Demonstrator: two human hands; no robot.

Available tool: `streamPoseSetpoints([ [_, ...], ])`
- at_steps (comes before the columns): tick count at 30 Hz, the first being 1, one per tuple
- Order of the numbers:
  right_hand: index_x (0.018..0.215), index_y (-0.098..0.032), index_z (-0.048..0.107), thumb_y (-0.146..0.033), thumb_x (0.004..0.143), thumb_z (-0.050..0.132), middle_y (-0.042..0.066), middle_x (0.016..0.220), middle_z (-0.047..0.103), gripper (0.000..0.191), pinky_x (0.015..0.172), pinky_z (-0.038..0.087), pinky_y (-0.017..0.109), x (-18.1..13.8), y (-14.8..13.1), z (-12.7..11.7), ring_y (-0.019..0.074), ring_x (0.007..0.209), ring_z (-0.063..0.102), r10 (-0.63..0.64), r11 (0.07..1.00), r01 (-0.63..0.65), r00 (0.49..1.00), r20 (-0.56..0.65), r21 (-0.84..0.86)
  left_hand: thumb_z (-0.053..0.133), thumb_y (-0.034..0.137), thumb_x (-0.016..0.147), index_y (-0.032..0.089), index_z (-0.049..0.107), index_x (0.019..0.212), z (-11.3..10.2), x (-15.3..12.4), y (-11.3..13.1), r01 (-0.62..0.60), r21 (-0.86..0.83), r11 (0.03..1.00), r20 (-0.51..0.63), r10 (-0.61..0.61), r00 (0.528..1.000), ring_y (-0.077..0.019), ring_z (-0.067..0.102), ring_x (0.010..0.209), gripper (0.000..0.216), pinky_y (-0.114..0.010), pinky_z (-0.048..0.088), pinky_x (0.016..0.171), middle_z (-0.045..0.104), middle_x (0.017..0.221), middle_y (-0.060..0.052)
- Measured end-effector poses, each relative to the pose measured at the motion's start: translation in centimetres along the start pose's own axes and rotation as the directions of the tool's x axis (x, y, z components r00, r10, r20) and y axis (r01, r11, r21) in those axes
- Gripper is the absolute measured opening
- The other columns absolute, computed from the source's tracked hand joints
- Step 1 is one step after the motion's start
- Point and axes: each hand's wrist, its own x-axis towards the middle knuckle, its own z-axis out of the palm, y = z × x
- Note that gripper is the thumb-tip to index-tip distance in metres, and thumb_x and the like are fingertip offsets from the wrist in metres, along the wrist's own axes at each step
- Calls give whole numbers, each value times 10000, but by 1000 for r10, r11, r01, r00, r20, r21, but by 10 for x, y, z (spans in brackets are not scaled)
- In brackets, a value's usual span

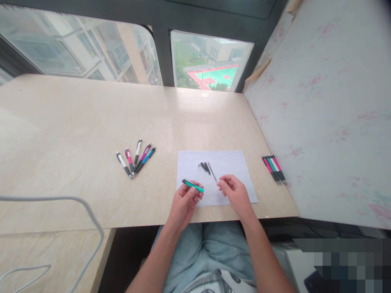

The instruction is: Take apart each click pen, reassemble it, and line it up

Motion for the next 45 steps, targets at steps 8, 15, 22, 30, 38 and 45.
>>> streamPoseSetpoints([
  [8,985,-194,734,-380,837,654,54,856,685,251,601,509,282,-15,-9,3,175,733,617,15,1000,-15,1000,-6,4,775,244,798,153,722,936,1,-3,-1,-32,51,998,-11,33,999,-115,654,722,174,-232,519,698,718,913,-71],
  [15,962,-191,719,-386,851,635,50,818,681,240,596,510,284,-17,-7,1,172,709,616,20,999,-19,1000,-19,47,773,241,803,154,713,952,11,-8,-3,-8,-7,1000,-44,7,999,-86,641,707,183,-197,523,690,710,919,-58],
  [22,933,-198,653,-398,859,647,27,786,676,213,592,508,271,-20,-10,7,156,675,617,46,988,-47,999,11,149,795,232,778,152,709,943,6,-4,-10,28,-32,999,-56,-30,998,-87,651,710,202,-197,539,702,717,920,-55],
  [30,928,-211,596,-392,839,684,39,826,721,220,587,510,266,-24,-17,14,174,732,674,44,970,-60,996,72,236,793,213,776,158,707,944,5,-4,-9,24,-59,998,-26,-26,999,-88,655,707,197,-202,548,713,724,925,-51],
  [38,926,-200,670,-402,817,711,51,820,742,233,618,533,291,-28,-17,18,194,753,707,55,971,-74,994,90,227,793,215,777,154,702,948,5,-4,-9,29,-57,998,-16,-30,999,-94,664,713,203,-206,545,716,725,926,-53],
  [45,873,-210,639,-411,800,729,46,806,738,232,530,488,257,-31,-23,19,208,756,716,71,968,-91,993,91,233,795,231,776,159,690,943,7,-5,-8,34,-56,998,-13,-35,999,-100,674,730,210,-221,538,738,723,934,-50],
])
